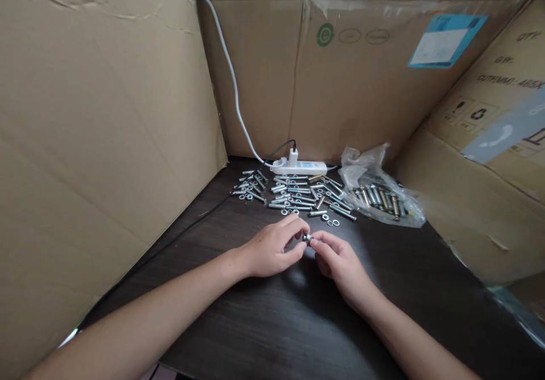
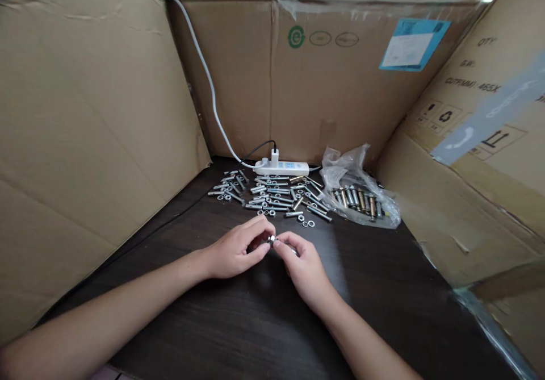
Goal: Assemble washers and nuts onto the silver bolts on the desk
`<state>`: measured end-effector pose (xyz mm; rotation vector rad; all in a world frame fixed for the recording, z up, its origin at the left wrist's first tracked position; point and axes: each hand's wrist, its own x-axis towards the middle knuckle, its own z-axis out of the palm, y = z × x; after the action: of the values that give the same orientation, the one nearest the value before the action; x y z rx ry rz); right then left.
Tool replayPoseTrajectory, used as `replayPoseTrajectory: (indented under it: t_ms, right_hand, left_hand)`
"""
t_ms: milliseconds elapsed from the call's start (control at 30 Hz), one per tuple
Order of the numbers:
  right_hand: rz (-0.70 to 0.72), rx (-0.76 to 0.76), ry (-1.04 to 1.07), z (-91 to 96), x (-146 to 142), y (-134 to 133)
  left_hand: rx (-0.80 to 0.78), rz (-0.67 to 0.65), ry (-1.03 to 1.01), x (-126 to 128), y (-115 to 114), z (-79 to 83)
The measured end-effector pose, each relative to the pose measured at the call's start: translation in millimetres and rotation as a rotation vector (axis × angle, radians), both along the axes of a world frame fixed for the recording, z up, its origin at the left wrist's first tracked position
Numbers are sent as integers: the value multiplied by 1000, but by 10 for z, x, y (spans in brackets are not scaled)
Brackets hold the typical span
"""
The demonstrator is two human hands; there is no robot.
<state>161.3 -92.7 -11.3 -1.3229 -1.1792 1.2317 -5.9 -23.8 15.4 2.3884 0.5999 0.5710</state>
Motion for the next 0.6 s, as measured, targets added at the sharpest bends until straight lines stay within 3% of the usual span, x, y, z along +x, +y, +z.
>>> replayPoseTrajectory:
  t_ms: [600]
  right_hand:
    - [5,-19,41,-14,-14,2]
  left_hand:
    - [-15,8,-6,-4,1,-17]
